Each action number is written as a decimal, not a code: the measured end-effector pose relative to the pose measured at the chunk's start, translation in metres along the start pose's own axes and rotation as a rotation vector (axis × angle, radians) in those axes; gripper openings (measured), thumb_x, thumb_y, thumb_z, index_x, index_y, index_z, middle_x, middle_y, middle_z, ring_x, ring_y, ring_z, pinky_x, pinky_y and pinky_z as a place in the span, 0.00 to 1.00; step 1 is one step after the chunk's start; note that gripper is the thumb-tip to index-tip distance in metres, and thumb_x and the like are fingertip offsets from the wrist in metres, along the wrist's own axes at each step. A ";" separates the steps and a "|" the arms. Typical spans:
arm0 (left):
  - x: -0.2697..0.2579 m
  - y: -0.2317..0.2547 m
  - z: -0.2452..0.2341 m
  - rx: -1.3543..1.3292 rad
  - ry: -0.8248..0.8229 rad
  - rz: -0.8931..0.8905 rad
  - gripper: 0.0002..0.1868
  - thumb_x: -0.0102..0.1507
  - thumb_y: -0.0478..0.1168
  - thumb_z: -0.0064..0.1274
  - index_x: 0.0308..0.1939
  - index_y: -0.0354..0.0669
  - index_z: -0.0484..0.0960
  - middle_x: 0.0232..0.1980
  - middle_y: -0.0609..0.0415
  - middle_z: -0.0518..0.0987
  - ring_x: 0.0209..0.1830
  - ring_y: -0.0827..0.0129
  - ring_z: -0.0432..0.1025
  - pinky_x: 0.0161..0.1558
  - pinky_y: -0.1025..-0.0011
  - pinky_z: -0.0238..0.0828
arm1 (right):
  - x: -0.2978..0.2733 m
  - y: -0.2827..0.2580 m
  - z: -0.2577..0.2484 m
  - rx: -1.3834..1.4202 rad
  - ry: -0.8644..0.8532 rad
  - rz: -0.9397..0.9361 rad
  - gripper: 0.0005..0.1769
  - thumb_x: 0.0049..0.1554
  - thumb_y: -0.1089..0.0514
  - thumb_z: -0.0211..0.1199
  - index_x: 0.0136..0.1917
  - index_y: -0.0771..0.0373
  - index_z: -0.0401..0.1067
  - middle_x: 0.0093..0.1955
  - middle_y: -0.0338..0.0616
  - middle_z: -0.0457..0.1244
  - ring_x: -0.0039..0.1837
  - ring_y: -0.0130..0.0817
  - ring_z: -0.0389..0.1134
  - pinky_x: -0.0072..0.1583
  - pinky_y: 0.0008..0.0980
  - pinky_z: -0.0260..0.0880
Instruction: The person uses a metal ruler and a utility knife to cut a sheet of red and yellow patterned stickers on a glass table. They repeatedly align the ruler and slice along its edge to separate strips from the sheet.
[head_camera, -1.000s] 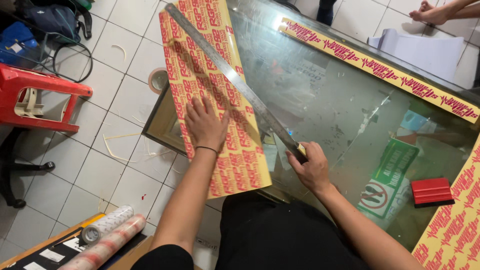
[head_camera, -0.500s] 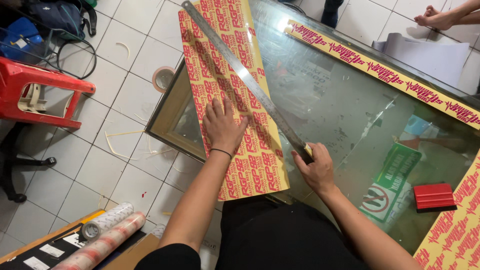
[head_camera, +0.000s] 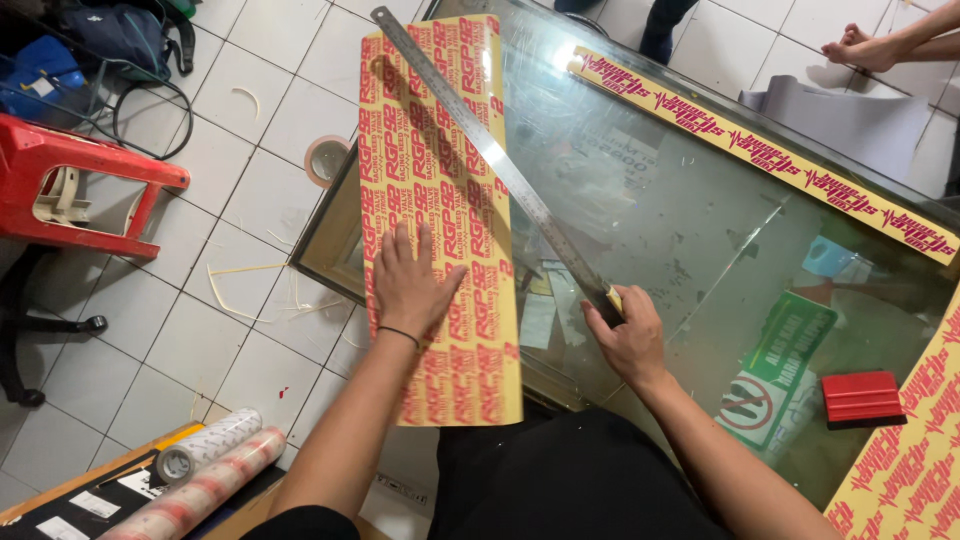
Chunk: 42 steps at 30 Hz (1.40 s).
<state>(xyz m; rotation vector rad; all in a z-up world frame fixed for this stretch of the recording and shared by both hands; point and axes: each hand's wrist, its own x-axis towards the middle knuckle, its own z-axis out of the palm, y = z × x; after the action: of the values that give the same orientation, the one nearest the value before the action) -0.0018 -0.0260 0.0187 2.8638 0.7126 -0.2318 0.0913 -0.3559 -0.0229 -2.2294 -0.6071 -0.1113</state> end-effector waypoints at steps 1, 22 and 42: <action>0.003 0.010 0.008 0.000 -0.001 -0.002 0.51 0.63 0.77 0.42 0.77 0.45 0.65 0.77 0.31 0.61 0.78 0.35 0.55 0.70 0.41 0.56 | 0.001 0.000 0.003 0.001 -0.002 0.000 0.20 0.54 0.48 0.76 0.49 0.63 0.75 0.36 0.47 0.59 0.41 0.49 0.66 0.47 0.38 0.67; -0.022 0.105 0.084 -0.172 0.321 0.256 0.46 0.57 0.73 0.52 0.70 0.51 0.72 0.62 0.40 0.67 0.59 0.46 0.65 0.51 0.49 0.65 | -0.061 0.106 -0.051 -0.205 -0.166 -0.085 0.25 0.47 0.46 0.75 0.55 0.56 0.77 0.45 0.43 0.66 0.51 0.45 0.71 0.56 0.41 0.72; 0.160 -0.003 -0.003 -0.245 0.540 0.177 0.25 0.66 0.54 0.56 0.56 0.40 0.72 0.66 0.37 0.66 0.71 0.42 0.60 0.71 0.44 0.57 | -0.053 0.051 -0.085 -0.494 -0.081 0.024 0.26 0.53 0.41 0.75 0.62 0.51 0.77 0.51 0.39 0.65 0.45 0.31 0.70 0.41 0.35 0.68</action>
<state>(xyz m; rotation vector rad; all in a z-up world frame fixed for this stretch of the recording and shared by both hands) 0.1369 0.0491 -0.0100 2.7317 0.5130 0.6296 0.0776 -0.4673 -0.0157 -2.7283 -0.6487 -0.1738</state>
